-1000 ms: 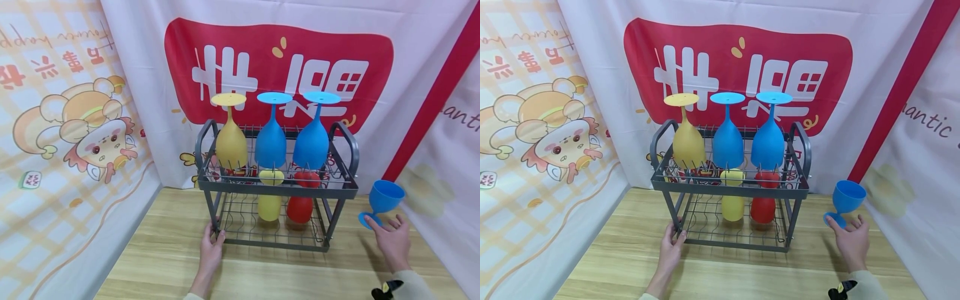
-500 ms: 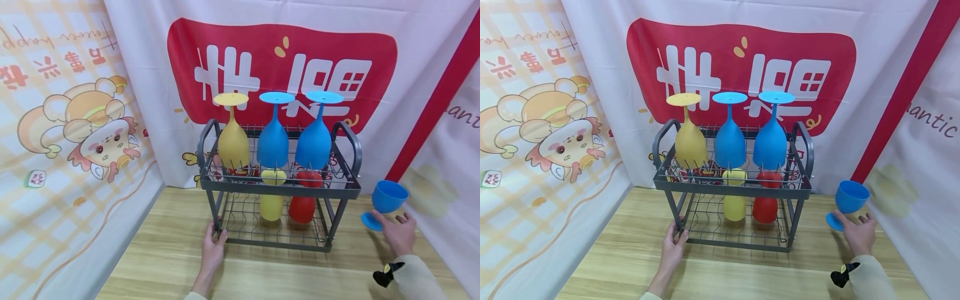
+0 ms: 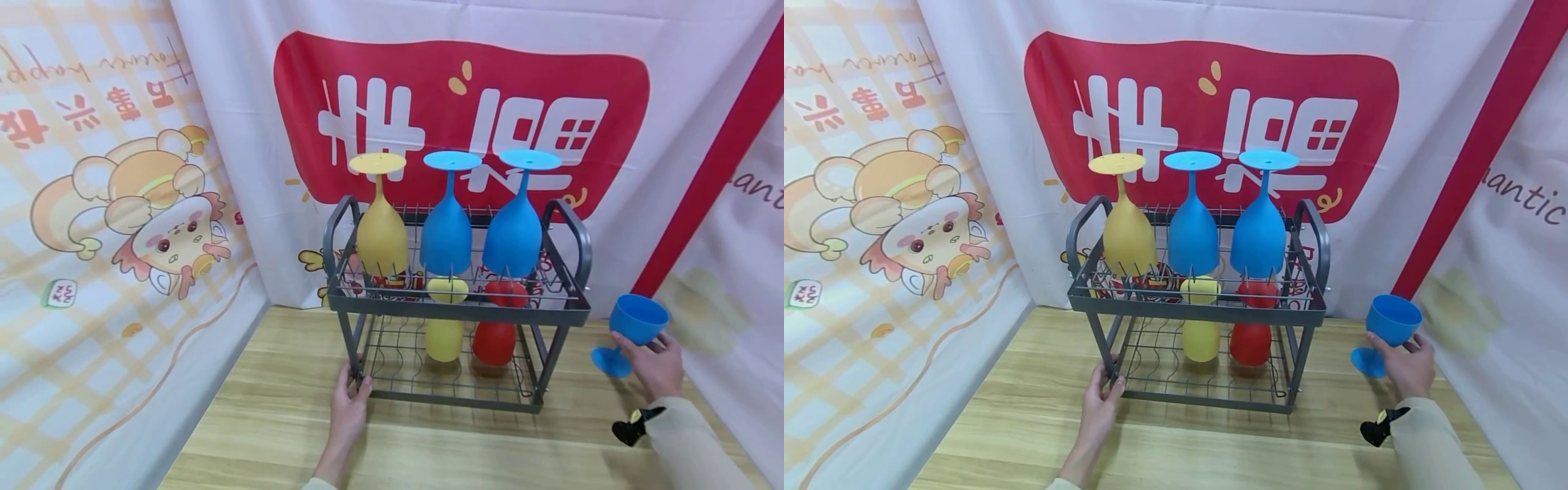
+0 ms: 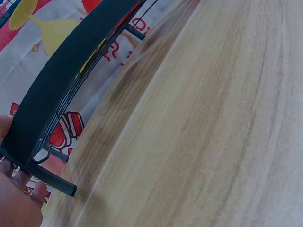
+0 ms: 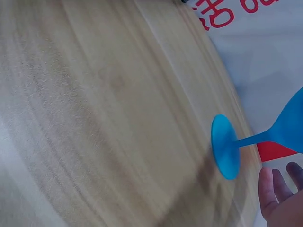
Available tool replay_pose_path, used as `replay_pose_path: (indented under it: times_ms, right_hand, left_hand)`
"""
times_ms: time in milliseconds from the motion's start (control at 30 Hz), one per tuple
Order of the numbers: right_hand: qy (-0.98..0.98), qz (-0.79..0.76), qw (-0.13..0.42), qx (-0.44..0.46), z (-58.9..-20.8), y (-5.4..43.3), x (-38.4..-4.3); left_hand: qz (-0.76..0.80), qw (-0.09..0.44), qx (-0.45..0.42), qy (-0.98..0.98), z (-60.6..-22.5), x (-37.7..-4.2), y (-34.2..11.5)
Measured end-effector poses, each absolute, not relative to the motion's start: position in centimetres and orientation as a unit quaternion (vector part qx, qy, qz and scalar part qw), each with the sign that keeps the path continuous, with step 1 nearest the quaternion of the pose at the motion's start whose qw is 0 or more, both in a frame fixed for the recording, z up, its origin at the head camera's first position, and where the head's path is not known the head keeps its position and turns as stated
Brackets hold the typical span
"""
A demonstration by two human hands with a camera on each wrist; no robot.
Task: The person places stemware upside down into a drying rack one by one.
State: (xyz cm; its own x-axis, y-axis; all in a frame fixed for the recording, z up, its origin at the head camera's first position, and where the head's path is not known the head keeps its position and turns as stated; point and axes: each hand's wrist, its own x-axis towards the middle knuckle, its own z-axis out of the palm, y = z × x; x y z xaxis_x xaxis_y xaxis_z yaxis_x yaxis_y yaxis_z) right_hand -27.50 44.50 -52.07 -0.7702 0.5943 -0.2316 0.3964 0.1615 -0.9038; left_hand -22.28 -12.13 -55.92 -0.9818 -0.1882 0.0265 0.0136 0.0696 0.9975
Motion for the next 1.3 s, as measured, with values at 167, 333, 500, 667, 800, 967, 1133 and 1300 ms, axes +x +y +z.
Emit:
replay_pose_path:
  times_ms: [167,333,500,667,800,967,1133,1300]
  right_hand:
    - [-0.750,0.571,0.097,-0.319,-51.4,43.9,-27.8]
    - [-0.733,0.594,0.091,-0.319,-51.4,43.8,-27.8]
    - [-0.722,0.617,0.082,-0.304,-51.4,44.1,-27.7]
    - [-0.735,0.608,0.089,-0.286,-51.6,43.9,-27.7]
    - [-0.748,0.598,0.109,-0.267,-52.0,43.3,-27.2]
    - [-0.756,0.596,0.106,-0.250,-52.2,42.8,-25.8]
    - [-0.765,0.587,0.096,-0.247,-52.0,42.3,-24.3]
    - [-0.776,0.574,0.086,-0.245,-51.2,41.4,-22.9]
  left_hand:
    - [-0.680,0.078,0.058,-0.727,-55.8,-22.2,-12.2]
    - [-0.675,0.084,0.056,-0.731,-55.6,-22.0,-12.0]
    - [-0.674,0.087,0.046,-0.732,-55.6,-21.8,-11.8]
    - [-0.676,0.089,0.049,-0.729,-55.5,-21.8,-11.8]
    - [-0.676,0.088,0.052,-0.730,-55.6,-21.9,-12.0]
    - [-0.675,0.089,0.051,-0.731,-55.7,-21.9,-12.0]
    - [-0.670,0.090,0.051,-0.735,-55.7,-21.9,-12.0]
    - [-0.670,0.090,0.051,-0.735,-55.7,-21.9,-12.0]
